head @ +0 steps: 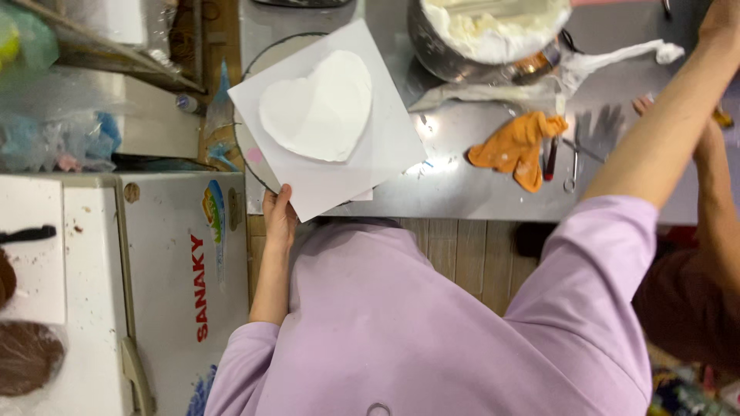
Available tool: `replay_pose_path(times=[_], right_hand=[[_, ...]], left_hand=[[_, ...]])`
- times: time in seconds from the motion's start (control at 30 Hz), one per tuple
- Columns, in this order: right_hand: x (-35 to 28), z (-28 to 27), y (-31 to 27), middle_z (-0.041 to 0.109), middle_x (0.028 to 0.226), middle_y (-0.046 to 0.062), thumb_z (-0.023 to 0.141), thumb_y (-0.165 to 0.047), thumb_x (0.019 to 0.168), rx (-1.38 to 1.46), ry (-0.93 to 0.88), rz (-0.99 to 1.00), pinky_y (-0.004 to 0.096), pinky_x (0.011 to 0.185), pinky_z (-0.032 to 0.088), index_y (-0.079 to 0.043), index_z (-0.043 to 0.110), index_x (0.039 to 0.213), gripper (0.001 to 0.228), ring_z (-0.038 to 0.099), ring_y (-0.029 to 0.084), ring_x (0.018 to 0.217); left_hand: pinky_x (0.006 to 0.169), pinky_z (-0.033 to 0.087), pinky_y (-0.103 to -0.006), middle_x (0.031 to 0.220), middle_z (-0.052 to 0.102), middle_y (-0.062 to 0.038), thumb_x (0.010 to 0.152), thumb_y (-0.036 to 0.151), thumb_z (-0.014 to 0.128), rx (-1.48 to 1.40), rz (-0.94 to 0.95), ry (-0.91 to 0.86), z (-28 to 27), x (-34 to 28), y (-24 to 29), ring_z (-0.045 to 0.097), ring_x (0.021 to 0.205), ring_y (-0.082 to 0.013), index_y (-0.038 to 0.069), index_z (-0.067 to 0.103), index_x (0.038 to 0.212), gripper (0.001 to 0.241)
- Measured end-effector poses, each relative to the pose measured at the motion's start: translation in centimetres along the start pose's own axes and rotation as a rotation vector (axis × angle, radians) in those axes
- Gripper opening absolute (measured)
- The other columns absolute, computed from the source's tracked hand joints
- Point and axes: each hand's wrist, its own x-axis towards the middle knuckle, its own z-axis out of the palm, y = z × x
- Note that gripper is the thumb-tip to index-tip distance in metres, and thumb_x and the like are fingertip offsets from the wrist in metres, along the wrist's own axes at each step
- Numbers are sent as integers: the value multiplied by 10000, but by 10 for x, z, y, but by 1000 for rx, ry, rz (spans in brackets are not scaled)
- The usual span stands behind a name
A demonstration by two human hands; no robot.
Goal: The person arranges white heart-shaped paper cutouts on a square base, wipes the surface with an orange cloth, and uses scissors to trim a small piece of material. The person then places the assembled base onto a shelf.
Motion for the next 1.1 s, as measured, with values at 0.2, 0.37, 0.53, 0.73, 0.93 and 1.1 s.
replay_pose_path(times=[0.2, 0.37, 0.53, 0.73, 0.93, 1.1], right_hand=[[54, 60, -2, 689, 960, -3, 698, -9, 993, 23, -301, 90, 239, 800, 525, -58, 704, 1047, 73, 635, 87, 845], [57, 82, 4, 739, 1281, 148, 644, 104, 1048, -320, -461, -63, 297, 1044, 518, -27, 764, 1390, 385, 662, 182, 1119], [57, 84, 13, 703, 1334, 179, 568, 170, 877, -532, -585, -335, 421, 1173, 468, -36, 742, 1246, 457, 590, 346, 1386], [72, 93, 30, 729, 1407, 179, 611, 158, 1003, -756, -496, -631, 452, 1231, 473, 0, 774, 1205, 304, 599, 396, 1467], [88, 97, 64, 735, 1417, 181, 629, 130, 980, -904, -338, -771, 475, 1198, 458, -14, 780, 1179, 288, 579, 415, 1430], [99, 79, 99, 769, 1292, 162, 656, 105, 899, -941, -144, -762, 429, 1063, 513, -29, 786, 1163, 324, 667, 370, 1236]], left_hand=[[1014, 472, -329, 1256, 648, -61, 962, 284, 728, -26, 58, 52, -11, 7, -19, 593, 1173, -177, 20, 554, 1334, 489], [1026, 452, -341, 1284, 632, -71, 978, 272, 737, -38, 68, 73, -19, 10, -26, 576, 1182, -185, -4, 532, 1360, 514], [1035, 455, -334, 1313, 635, -84, 931, 344, 721, 43, 23, 157, -14, 7, -17, 584, 1214, -196, 25, 503, 1408, 614], [1043, 476, -361, 1342, 613, -129, 915, 395, 735, 63, -34, 204, -6, -1, -3, 579, 1230, -230, -13, 467, 1446, 721], [991, 514, -389, 1295, 624, -141, 877, 411, 751, 66, -58, 274, -1, -1, 5, 606, 1192, -259, -1, 454, 1456, 770], [1004, 512, -384, 1315, 613, -124, 894, 417, 768, 32, -30, 236, 0, -3, 10, 597, 1215, -247, -7, 454, 1464, 776]])
